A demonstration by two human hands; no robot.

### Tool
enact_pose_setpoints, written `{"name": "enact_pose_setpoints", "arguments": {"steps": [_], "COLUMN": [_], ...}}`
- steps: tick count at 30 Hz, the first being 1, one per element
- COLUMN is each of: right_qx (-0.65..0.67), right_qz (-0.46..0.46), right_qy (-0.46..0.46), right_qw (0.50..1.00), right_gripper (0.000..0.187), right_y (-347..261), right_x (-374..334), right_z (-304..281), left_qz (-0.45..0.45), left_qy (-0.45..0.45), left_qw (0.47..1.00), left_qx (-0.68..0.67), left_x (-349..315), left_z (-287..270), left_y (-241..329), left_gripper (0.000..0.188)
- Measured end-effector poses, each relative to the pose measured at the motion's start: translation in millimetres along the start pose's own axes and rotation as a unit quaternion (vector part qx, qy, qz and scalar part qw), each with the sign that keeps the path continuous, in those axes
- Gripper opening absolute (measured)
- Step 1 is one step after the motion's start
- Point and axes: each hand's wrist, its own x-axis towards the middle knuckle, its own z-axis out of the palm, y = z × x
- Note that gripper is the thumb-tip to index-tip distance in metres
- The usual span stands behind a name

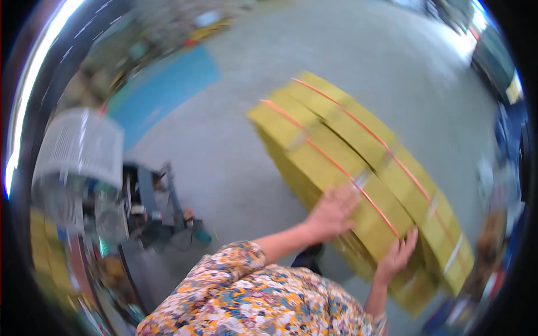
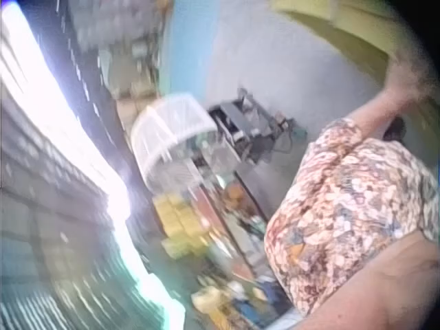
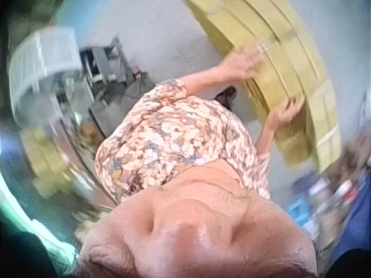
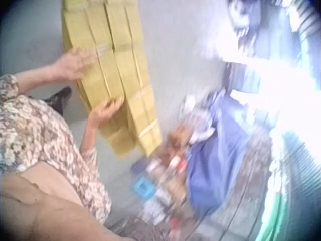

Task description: Weighing paper stacks on a digital scale and bundling them using a strapping machine.

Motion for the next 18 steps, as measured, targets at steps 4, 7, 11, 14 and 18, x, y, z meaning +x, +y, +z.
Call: {"name": "enact_pose_setpoints", "arguments": {"steps": [4,7,11,14,18], "right_qx": [0.059,0.117,0.177,0.203,0.221], "right_qz": [-0.005,0.006,0.006,0.031,0.091], "right_qy": [-0.121,-0.282,-0.464,-0.604,-0.785], "right_qw": [0.991,0.952,0.868,0.770,0.571], "right_gripper": [0.049,0.048,0.040,0.036,0.033], "right_y": [-63.7,-102.3,-147.3,-206.2,-294.9], "right_x": [-37.9,-81.6,-185.5,-289.7,-468.0], "right_z": [45.1,102.9,182.1,242.9,278.7], "left_qz": [-0.042,-0.162,-0.348,-0.554,-0.673], "left_qy": [0.078,0.056,0.067,0.024,0.148], "left_qw": [0.996,0.985,0.935,0.831,0.720], "left_qx": [-0.029,-0.014,-0.009,-0.050,-0.084], "left_x": [-76.8,-190.1,-376.2,-510.7,-663.7], "left_z": [-43.1,-83.2,-88.9,-114.8,-123.9], "left_y": [5.4,-10.2,-34.6,-27.6,4.7], "left_gripper": [0.074,0.071,0.068,0.067,0.064]}}
